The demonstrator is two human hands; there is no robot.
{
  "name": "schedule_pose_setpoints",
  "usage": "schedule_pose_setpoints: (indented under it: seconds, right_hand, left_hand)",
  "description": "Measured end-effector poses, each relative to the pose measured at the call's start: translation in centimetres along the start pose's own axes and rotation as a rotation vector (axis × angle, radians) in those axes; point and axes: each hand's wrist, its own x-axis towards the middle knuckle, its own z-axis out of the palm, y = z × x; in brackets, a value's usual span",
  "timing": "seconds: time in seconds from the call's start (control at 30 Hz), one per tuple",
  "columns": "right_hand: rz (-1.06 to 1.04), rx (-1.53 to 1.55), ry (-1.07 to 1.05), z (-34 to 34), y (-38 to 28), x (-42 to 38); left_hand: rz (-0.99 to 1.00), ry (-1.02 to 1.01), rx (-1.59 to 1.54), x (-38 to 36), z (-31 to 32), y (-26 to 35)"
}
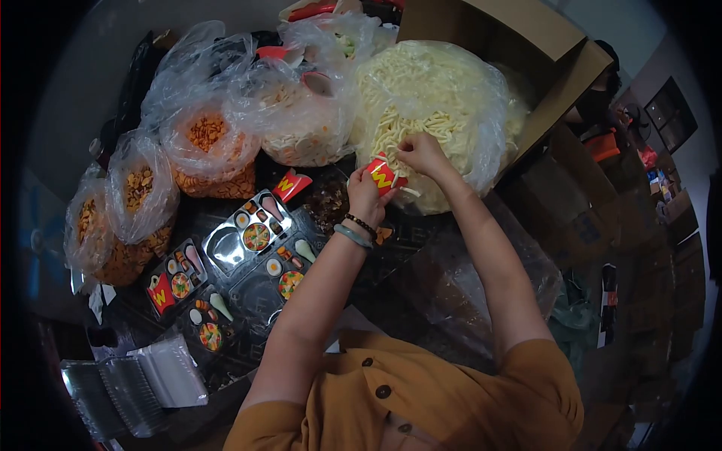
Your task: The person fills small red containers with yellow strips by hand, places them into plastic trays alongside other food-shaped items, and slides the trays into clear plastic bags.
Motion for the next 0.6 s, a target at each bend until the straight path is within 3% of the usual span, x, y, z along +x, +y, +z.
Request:
schedule_pose_setpoints:
  seconds: [0.03,0.1,0.13,0.2,0.3,0.33,0.4,0.43,0.5,0.6]
  right_hand:
    - [0.004,0.0,-0.002,0.2,0.1,-0.1]
    - [0.049,0.087,-0.339,0.1,0.0,0.1]
    - [0.05,0.086,-0.336,-0.3,0.0,0.2]
    - [0.229,0.459,-0.633,-1.1,-0.2,0.3]
    - [0.21,0.621,-0.674,-1.7,-0.5,-0.1]
    - [0.205,0.617,-0.676,-1.8,-0.7,-0.1]
    - [0.001,0.359,-0.358,-1.9,-1.3,-0.2]
    - [0.003,0.358,-0.36,-1.8,-1.7,-0.4]
    - [-0.084,0.366,-0.005,-1.4,-2.6,-0.6]
    - [-0.223,0.19,-0.051,-1.1,-3.1,-1.2]
  left_hand:
    - [0.01,-0.053,-0.017,0.2,0.0,0.1]
    - [0.018,-0.111,-0.03,0.1,0.1,0.1]
    - [0.023,-0.111,-0.012,0.0,0.1,0.1]
    - [0.031,-0.108,0.007,-0.3,-0.1,0.2]
    - [0.043,-0.13,0.046,-0.4,-0.6,0.8]
    - [0.015,-0.13,0.019,-0.2,-0.7,1.1]
    - [-0.013,-0.128,-0.013,0.1,-1.0,1.6]
    - [-0.043,-0.155,-0.036,0.2,-1.2,1.7]
    - [-0.078,-0.184,-0.053,0.3,-1.5,1.8]
    - [-0.113,-0.241,-0.071,0.9,-2.0,2.1]
